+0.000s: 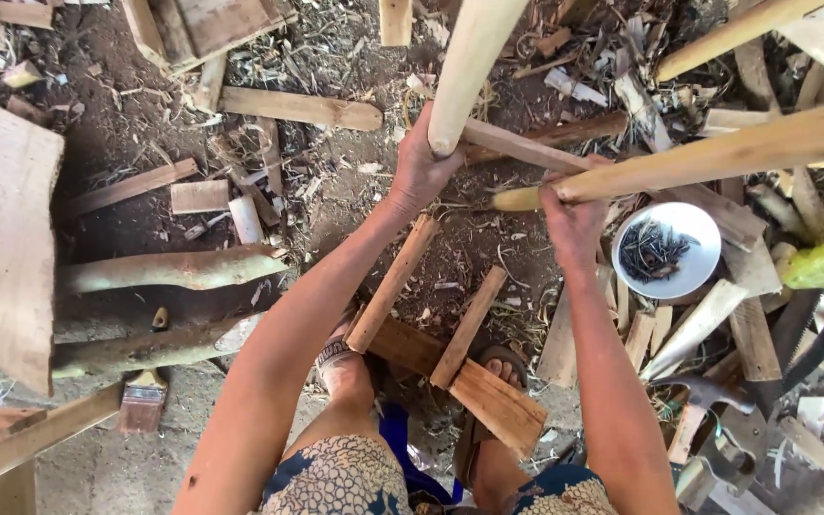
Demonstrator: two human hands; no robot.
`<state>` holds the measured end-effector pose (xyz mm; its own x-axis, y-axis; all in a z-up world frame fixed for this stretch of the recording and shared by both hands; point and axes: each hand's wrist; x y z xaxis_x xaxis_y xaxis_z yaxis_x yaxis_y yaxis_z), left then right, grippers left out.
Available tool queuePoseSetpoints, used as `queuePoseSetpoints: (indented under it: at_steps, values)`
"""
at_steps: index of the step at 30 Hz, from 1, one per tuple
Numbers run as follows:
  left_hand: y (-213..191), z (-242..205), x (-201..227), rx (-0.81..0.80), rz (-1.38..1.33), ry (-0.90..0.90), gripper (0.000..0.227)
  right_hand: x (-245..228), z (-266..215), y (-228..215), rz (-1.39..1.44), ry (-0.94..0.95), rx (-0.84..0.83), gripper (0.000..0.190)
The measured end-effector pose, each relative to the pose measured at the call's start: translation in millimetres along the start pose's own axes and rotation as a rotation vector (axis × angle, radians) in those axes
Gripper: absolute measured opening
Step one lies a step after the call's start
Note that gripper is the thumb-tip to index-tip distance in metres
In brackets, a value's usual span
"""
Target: The person assembles a small wooden frame by hand, fitting cylindrical dowels into pre-drilled holes in flat wooden pieces. They repeatedly align and press the parts together, occasionally repositioning the frame to check fit.
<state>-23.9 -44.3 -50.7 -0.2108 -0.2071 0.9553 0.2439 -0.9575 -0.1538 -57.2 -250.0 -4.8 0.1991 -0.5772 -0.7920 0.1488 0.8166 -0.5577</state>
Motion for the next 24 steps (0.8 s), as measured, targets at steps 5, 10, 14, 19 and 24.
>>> queuePoseSetpoints:
  at_steps: [5,10,14,19,24]
  values:
    - [-10.5,-6.9,-7.6,-0.137,-0.077,0.024,0.065,21.7,-5.9,4.9,0.063,-0.084,-0.057,0.013]
    - [-9.5,-0.5,-5.0,-0.128,-0.148,0.034,0.06,31.4,4.4,2.7,0.018,-0.247,-0.049,0.023]
    - [0.2,-2.4,-14.2,-0.167,-0.168,-0.011,0.074,30.0,2.3,-6.6,0.19,0.156,-0.18,0.052]
    - [-3.7,-7.4,-12.5,-0.127,-0.107,0.056,0.07,49.2,-3.3,0.6,0.163,-0.065,-0.154,0.036]
    - [-11.4,-6.5,-23.7,-0.18,-0.108,-0.108,0.089,57.5,1.0,1.0,-0.12,-0.253,-0.091,0.018]
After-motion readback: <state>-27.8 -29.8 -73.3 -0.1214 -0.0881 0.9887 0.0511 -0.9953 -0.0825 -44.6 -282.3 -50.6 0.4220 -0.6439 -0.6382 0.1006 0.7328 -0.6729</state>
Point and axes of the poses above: each hand's wrist, its own z-axis towards the middle knuckle, its own y-axis out of the palm, x = y × z, and after that the axes turned 1 degree about x, right-handed
